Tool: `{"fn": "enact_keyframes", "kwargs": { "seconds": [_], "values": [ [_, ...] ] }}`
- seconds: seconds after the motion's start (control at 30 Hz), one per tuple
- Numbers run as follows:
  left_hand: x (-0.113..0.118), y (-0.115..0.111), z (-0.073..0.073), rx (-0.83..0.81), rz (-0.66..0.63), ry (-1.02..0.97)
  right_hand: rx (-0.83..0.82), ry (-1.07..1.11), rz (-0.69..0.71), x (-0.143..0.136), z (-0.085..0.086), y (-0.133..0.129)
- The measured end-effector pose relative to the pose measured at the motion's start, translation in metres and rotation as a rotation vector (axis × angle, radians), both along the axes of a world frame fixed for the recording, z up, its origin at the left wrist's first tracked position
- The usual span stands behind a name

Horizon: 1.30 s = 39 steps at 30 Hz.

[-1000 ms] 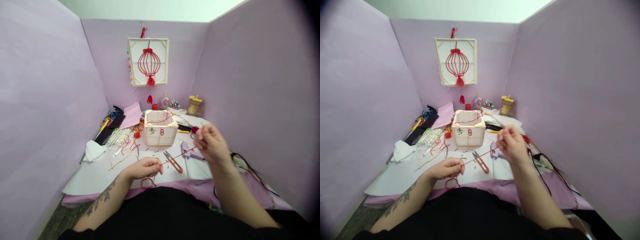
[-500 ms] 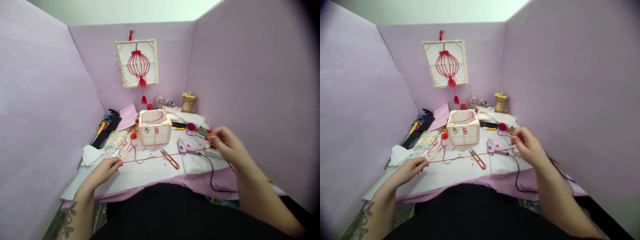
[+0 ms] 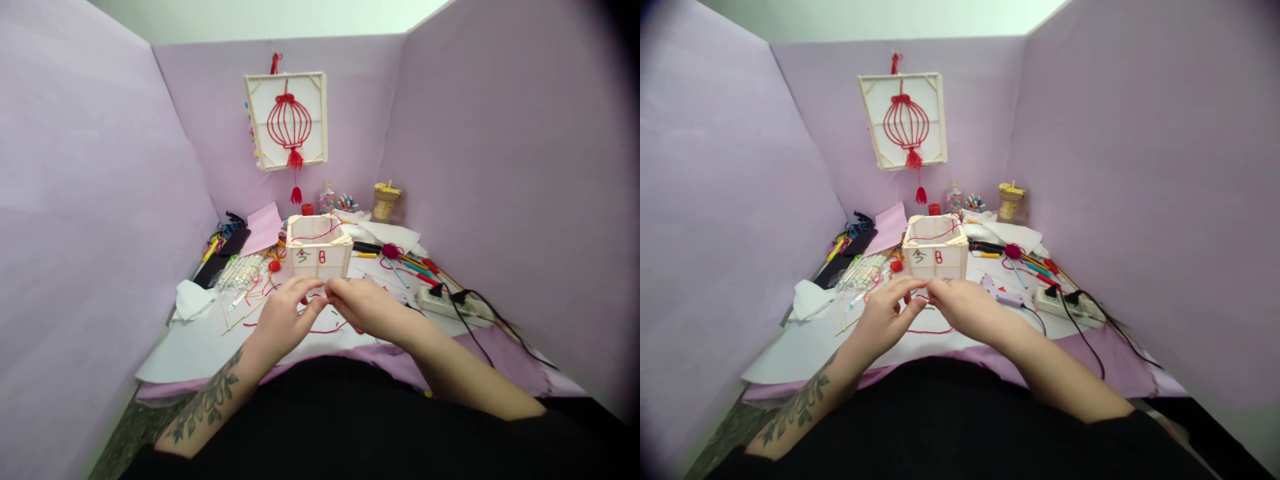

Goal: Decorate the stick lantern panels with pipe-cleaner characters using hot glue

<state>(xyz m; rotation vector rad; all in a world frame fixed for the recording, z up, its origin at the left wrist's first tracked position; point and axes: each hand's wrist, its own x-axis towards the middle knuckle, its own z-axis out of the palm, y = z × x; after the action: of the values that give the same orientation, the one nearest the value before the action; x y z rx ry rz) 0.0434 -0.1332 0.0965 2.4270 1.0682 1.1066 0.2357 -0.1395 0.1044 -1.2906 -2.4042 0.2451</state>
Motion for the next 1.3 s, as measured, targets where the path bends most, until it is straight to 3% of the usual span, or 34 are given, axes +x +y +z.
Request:
{"fn": "enact_keyframes", "kwargs": {
  "seconds": [0.13,0.43,0.67,0.83,0.97,1.1,1.2,1.3],
  "values": [
    [0.001,0.003,-0.007,-0.108,0.002,0.062,0.003,-0.006,0.009,-0.001,-0.002,-0.001],
    [0.0,0.008,-0.017,-0.339,0.07,-0.174,0.228,0.319,0.095,0.004,-0.022,0.008],
    [-0.001,0.007,-0.03,-0.506,0.001,-0.131,0.118,0.496,0.086,0.003,-0.03,0.006],
    [-0.008,0.012,-0.043,-0.413,-0.016,0.057,0.104,0.481,-0.021,0.01,-0.042,0.008],
    [-0.014,0.02,-0.045,-0.42,0.138,-0.094,0.018,0.536,-0.126,0.003,-0.053,0.013],
    [-0.005,0.024,-0.041,-0.613,0.012,-0.301,0.018,0.614,-0.107,-0.016,-0.057,0.014],
    [0.001,0.024,-0.039,-0.703,-0.014,-0.26,0.012,0.581,-0.03,-0.018,-0.057,0.012],
    [-0.012,0.025,-0.037,-0.6,0.068,-0.203,-0.044,0.584,-0.107,0.004,-0.059,0.012]
  ]
}}
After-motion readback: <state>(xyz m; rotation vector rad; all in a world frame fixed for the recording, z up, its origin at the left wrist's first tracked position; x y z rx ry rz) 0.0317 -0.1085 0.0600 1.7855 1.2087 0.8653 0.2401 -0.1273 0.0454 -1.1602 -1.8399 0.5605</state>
